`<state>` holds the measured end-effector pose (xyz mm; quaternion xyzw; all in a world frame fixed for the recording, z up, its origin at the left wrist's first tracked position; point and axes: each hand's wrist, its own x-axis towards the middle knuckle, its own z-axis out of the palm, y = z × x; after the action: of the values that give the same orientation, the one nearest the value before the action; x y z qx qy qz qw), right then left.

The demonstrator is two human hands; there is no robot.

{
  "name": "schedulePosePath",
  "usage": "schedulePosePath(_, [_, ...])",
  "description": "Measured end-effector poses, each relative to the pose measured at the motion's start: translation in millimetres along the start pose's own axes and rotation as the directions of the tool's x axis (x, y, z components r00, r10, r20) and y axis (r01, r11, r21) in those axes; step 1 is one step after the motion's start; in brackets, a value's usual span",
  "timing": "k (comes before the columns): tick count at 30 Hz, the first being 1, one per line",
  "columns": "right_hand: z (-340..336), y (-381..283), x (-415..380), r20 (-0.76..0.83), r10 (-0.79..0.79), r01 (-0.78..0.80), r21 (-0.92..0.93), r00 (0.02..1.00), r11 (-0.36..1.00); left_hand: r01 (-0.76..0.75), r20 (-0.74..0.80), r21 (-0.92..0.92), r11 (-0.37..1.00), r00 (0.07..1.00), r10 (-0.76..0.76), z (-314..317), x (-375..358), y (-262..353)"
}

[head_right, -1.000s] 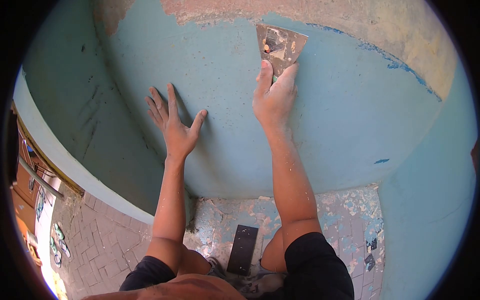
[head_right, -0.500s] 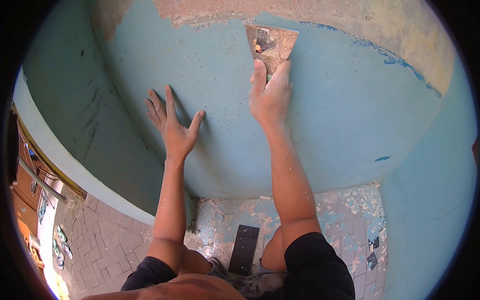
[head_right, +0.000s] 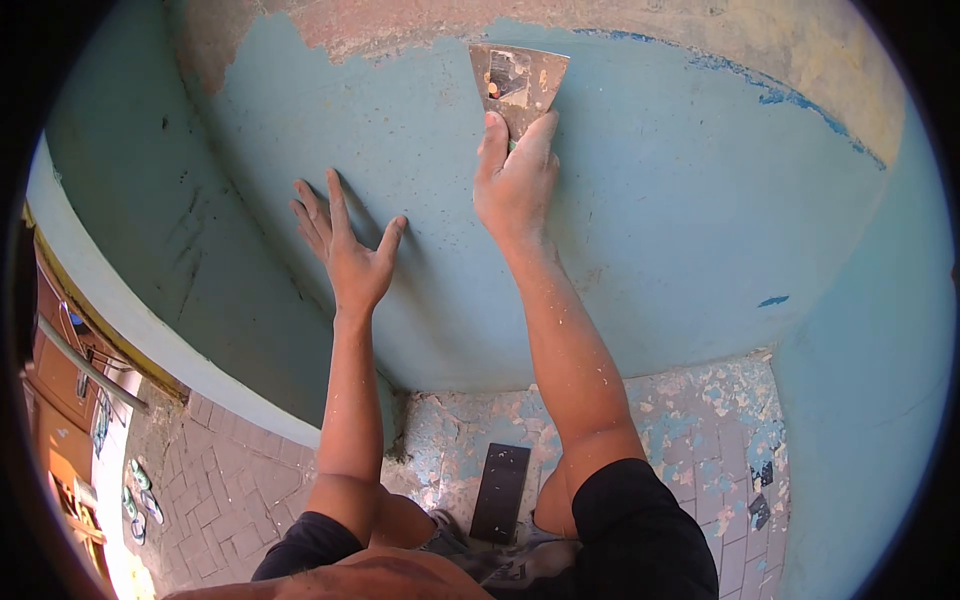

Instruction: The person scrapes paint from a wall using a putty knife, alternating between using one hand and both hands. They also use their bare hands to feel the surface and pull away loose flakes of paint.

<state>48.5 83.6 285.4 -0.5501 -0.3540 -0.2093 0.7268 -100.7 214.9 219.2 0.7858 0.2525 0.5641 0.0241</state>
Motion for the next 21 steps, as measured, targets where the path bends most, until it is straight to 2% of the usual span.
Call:
schedulePosePath(2, [2.5,-2.9,-1.0,0.004,0.009,-0.009,-0.009,1.000,1.000,0.001,0.001,-0.012,1.000,1.000,-0.001,0.6,-0.3,-0.1])
schedulePosePath(4, [6.0,-2.8,-3.0,-0.051,-0.073,0.067,-0.111,0.996,0.991,0.008,0.000,-0.006,1.000,1.000,-0.008,-0.4,0.3,1.8])
schedulePosePath(8, [-3.3,7.2,4.7,-0.050,-0.205,0.193,-0.170,0.978,0.966,0.023,0.001,-0.028,0.999,1.000,-0.023,1.2,0.2,3.4])
schedulePosePath(10, [-13.0,-6.6,2.8,0.063,0.021,-0.017,-0.079,0.998,0.997,0.021,0.001,-0.035,0.999,1.000,-0.021,1.0,0.8,2.3])
schedulePosePath(13, [-3.9,3.2,3.5,0.005,0.000,0.000,-0.186,1.000,0.983,0.028,0.005,-0.032,0.999,1.000,-0.027,2.7,-0.6,2.0])
schedulePosePath(17, [-3.2,-6.3,4.7,-0.010,0.037,-0.038,-0.144,0.999,0.989,0.038,-0.007,-0.032,0.999,0.999,-0.038,4.6,0.1,2.3])
schedulePosePath(19, [-5.5,-4.3,5.5,0.014,-0.013,0.015,-0.161,1.000,0.987,0.039,-0.004,-0.036,0.999,0.999,-0.039,4.8,-0.5,2.3])
schedulePosePath(21, [-9.3,-10.0,1.8,0.017,0.012,-0.009,-0.151,1.000,0.988,0.040,-0.005,-0.039,0.998,0.999,-0.040,2.8,-0.4,2.1])
